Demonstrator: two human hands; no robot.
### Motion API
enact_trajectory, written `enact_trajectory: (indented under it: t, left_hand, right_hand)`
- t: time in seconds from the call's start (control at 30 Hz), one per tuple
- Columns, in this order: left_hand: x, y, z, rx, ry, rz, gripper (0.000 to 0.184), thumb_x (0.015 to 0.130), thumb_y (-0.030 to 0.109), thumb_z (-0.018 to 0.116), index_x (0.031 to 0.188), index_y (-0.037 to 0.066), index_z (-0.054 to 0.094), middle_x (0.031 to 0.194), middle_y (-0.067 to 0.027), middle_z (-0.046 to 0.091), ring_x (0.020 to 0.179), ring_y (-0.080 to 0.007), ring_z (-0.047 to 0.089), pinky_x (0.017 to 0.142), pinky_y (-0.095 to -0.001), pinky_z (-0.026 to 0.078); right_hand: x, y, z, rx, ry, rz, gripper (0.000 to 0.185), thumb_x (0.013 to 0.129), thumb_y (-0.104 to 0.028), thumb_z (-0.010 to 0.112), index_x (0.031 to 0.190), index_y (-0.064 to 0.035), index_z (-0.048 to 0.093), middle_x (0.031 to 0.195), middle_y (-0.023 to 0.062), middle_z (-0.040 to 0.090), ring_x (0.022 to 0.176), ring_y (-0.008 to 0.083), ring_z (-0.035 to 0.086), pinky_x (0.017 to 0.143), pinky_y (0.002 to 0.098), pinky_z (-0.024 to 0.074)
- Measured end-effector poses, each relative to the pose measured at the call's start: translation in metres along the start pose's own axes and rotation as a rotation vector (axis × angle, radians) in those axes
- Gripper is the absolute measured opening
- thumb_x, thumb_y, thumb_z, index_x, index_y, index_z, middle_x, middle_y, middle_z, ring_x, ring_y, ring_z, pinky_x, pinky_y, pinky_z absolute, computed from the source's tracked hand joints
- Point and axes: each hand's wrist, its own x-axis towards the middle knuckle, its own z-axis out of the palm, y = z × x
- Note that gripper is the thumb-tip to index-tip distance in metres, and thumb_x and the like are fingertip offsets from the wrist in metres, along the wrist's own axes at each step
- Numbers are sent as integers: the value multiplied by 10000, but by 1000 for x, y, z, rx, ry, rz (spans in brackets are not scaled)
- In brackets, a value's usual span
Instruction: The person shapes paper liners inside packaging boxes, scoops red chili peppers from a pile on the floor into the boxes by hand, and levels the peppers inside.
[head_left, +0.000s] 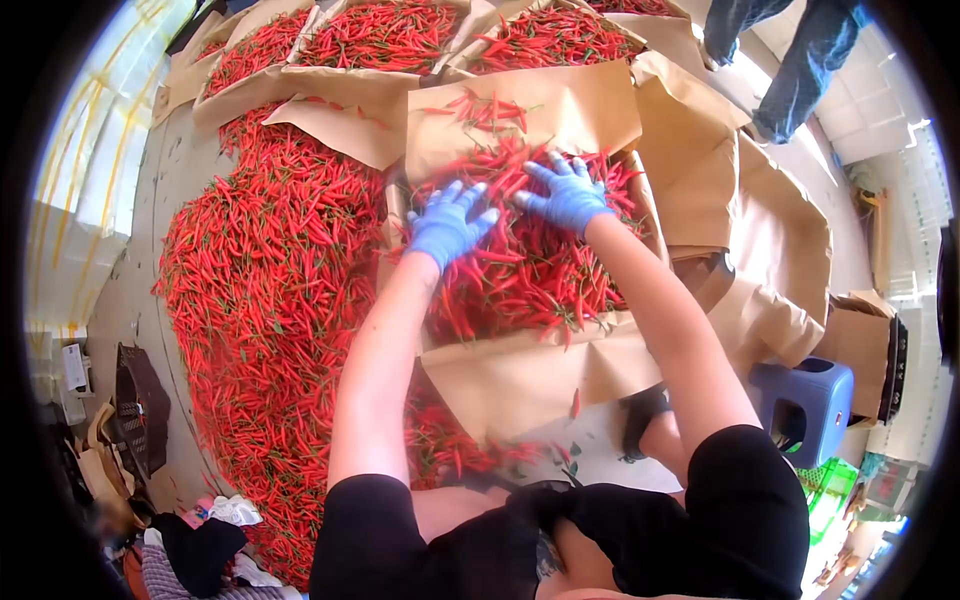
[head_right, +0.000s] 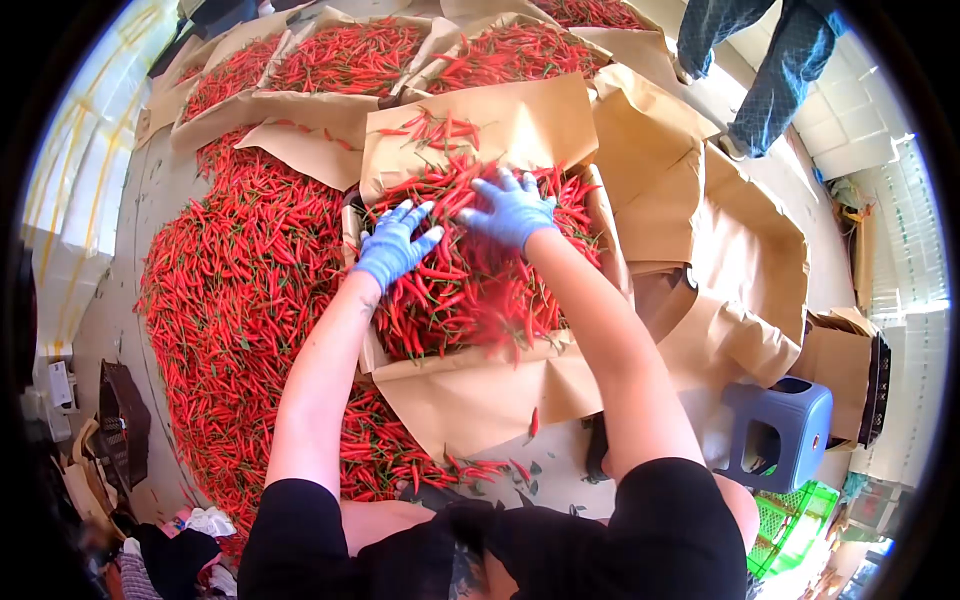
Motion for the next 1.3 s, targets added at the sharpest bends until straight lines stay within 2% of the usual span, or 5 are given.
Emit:
enact_trajectory:
  t: [0.6, 0.77, 0.9, 1.13, 1.3]
  left_hand:
    - [-116, -24, 12, 242, -14, 372, 568, 712, 417, 636, 1251, 293, 506, 1448, -99, 252, 1297, -424, 241, 1053, -567, 201]
    - [-110, -21, 7, 60, 347, 483, 555, 767, 358, 593, 1243, 83, 512, 1268, -185, 483, 1049, -362, 521, 927, -488, 381]
    - [-110, -49, 99, 380, 332, 633, 611, 793, 496, 504, 1359, 328, 345, 1477, -35, 197, 1384, -342, -14, 1031, -654, -48]
    - [-111, -53, 103, 327, 312, 605, 580, 779, 483, 537, 1327, 348, 405, 1464, -26, 239, 1388, -320, 15, 1042, -640, -35]
    - [-111, -53, 103, 305, 306, 578, 562, 788, 480, 530, 1323, 351, 413, 1469, -16, 236, 1392, -304, 13, 1053, -620, -44]
  right_hand:
    - [20, 35, -95, -32, -566, -242, 660, 740, -581, 603, 1256, -178, 521, 1233, 131, 548, 1165, 310, 497, 976, 374, 392]
    - [150, 30, -77, -31, 82, -77, 553, 798, -433, 577, 1260, -138, 506, 1222, 111, 560, 1134, 302, 522, 956, 380, 410]
    - [190, 1, -63, -55, 79, 55, 593, 822, -328, 542, 1363, -156, 369, 1401, 106, 368, 1261, 276, 392, 1030, 380, 339]
    - [233, -24, -44, -140, 130, 37, 551, 869, -209, 385, 1408, -254, 278, 1491, 22, 206, 1379, 263, 164, 1074, 569, 164]
    - [245, -26, -53, -252, 146, -97, 512, 825, -157, 465, 1326, -240, 395, 1333, 36, 458, 1243, 262, 419, 1036, 573, 226]
